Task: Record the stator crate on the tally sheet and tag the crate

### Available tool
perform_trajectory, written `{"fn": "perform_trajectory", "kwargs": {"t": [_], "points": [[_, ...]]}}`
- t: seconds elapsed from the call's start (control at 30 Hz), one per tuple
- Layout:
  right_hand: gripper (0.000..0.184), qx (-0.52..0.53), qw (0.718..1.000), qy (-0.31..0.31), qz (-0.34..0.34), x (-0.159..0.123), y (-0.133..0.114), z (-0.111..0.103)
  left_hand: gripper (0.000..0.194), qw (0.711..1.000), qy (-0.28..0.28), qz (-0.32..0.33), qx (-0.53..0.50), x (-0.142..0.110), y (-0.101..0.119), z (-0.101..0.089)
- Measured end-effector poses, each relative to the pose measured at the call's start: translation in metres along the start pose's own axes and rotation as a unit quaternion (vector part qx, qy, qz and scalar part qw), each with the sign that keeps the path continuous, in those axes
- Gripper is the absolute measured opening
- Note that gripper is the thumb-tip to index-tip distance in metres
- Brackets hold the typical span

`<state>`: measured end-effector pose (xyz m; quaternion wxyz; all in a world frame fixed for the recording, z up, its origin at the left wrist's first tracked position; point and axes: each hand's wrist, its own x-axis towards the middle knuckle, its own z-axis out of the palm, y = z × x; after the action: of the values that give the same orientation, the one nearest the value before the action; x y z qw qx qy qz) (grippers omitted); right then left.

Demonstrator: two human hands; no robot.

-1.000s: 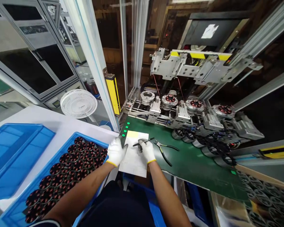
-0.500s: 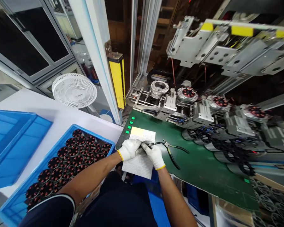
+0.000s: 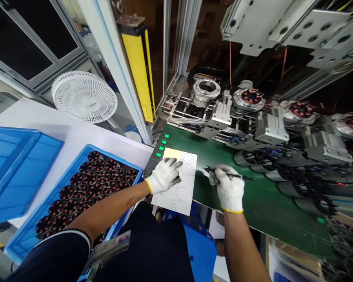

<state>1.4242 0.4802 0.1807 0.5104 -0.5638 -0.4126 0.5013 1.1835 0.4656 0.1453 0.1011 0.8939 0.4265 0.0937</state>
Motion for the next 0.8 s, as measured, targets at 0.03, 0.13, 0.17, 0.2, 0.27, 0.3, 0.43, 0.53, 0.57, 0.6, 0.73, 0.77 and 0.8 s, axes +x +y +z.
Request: {"fn": "perform_trajectory", "kwargs": {"t": [0.03,0.13,0.17,0.2,0.27,0.3,0.43,0.53,0.57,0.6,0.73,0.77,0.8], "points": [[0.025,0.004,1.0,0.002,0.01,0.001,0.005,0.002,0.032,1.0,0.003,0.003,0.009,0.002,0.001,-0.001],[0.025,-0.002,0.999,-0.011,0.038,0.006,0.025,0.016,0.031,1.0,-0.012,-0.013,0.02,0.006,0.003,-0.003],[0.026,-0.012,0.999,-0.015,0.043,0.01,0.03,0.022,0.031,0.999,-0.016,-0.018,0.023,0.007,0.003,-0.002],[0.026,-0.03,0.999,-0.016,0.042,0.014,0.035,0.029,0.032,0.999,-0.018,-0.023,0.026,0.009,0.004,-0.001],[0.025,-0.089,0.996,0.004,0.007,0.023,0.042,0.041,0.035,0.999,-0.021,-0.037,0.033,0.012,0.003,0.002],[0.023,-0.121,0.992,0.018,-0.017,0.028,0.044,0.047,0.036,0.998,-0.023,-0.045,0.036,0.015,0.003,0.004],[0.025,-0.197,0.975,0.062,-0.078,0.045,0.051,0.054,0.038,0.996,-0.021,-0.071,0.045,0.022,0.0,0.011],[0.027,-0.177,0.977,0.086,-0.081,0.057,0.053,0.04,0.038,0.997,-0.014,-0.07,0.036,0.023,-0.003,0.013],[0.026,-0.151,0.98,0.1,-0.078,0.061,0.053,0.034,0.039,0.997,-0.011,-0.065,0.03,0.022,-0.004,0.013],[0.026,-0.122,0.983,0.115,-0.072,0.064,0.053,0.029,0.039,0.998,-0.006,-0.057,0.023,0.022,-0.005,0.012],[0.025,-0.116,0.986,0.104,-0.061,0.062,0.052,0.03,0.037,0.999,0.01,-0.034,0.011,0.023,-0.007,0.012],[0.024,-0.148,0.983,0.09,-0.068,0.058,0.052,0.036,0.036,0.999,0.011,-0.037,0.011,0.024,-0.007,0.013],[0.022,-0.178,0.978,0.082,-0.076,0.055,0.053,0.042,0.035,0.999,0.011,-0.042,0.011,0.025,-0.007,0.013]]}}
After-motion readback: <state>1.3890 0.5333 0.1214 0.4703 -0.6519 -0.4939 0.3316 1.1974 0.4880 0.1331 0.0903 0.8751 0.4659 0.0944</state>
